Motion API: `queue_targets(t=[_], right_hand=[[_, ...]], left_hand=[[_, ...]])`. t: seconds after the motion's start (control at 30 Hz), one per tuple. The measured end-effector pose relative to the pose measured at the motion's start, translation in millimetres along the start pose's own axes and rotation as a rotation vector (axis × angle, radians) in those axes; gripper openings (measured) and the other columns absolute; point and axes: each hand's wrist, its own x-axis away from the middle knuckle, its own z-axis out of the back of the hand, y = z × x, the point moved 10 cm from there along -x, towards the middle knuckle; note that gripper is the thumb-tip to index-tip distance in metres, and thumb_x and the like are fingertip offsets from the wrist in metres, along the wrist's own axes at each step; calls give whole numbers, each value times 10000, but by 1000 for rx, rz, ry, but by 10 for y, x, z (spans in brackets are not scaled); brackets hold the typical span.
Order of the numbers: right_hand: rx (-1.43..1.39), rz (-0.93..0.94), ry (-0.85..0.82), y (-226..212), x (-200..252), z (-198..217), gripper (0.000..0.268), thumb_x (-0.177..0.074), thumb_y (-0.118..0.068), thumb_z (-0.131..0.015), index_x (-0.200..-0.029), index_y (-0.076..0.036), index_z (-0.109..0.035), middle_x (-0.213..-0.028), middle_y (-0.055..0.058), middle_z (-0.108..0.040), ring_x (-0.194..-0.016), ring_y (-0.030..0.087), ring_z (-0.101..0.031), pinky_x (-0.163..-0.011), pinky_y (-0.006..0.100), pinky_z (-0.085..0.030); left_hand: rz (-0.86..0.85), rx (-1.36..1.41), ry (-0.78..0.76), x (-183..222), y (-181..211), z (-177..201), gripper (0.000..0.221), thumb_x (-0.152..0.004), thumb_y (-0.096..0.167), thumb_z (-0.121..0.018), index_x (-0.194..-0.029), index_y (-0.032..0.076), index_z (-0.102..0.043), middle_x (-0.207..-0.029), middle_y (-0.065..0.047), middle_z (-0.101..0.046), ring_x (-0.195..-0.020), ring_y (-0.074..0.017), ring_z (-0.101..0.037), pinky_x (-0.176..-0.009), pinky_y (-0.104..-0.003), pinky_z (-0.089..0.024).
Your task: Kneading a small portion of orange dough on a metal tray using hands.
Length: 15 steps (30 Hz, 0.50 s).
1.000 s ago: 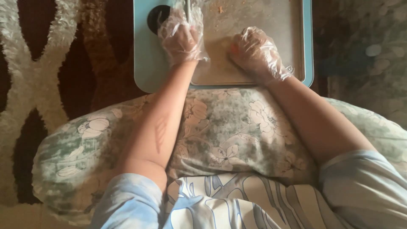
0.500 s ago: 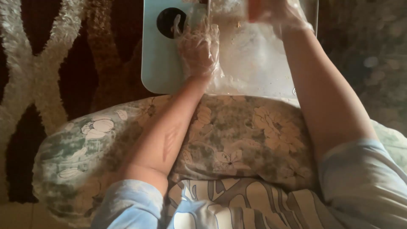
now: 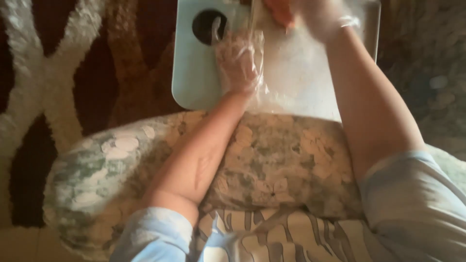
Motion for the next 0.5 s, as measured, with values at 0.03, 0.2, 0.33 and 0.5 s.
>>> queue_targets(t=[0.03,0.2,0.33,0.5], right_hand=[[5,12,6,-12,-60,20,299,-843,-303,-376,-666,-109,-519,-619,9,-514,-633,102,-508,-688,218,-406],[434,-269,227,597,-91,117,254,-886,-450,-542,-929,-234,-668,-878,-14,-659,-835,182,-620,-754,306,-483],[692,-439,356,1492,-153,229,311,-913,-539,-642,-1087,-308,-757,-1033,-27,-746,-955,231,-687,-794,359,-529],[790,-89,200,1057,-154,61,578,-1112,-615,-447,-1284,-117,-686,-1073,141,-733,-919,337,-708,-674,429,-575]], left_hand=[[-7,3,12,-99,8,73,238,-961,323,-687,-990,117,-802,-1053,-85,-764,-1105,-273,-687,-1011,-457,-519],[291,3,-826,88,-140,-368,598,-1017,561,-329,-1419,197,-580,-1464,-52,-585,-1428,-263,-450,-1257,-465,-199],[276,34,-493,759,-571,-969,107,-758,356,-812,-820,270,-828,-970,9,-795,-1100,-311,-686,-946,-396,-564],[343,-87,-756,832,-591,-1125,117,-858,327,-749,-945,327,-828,-1042,89,-783,-1168,-246,-655,-956,-375,-563]])
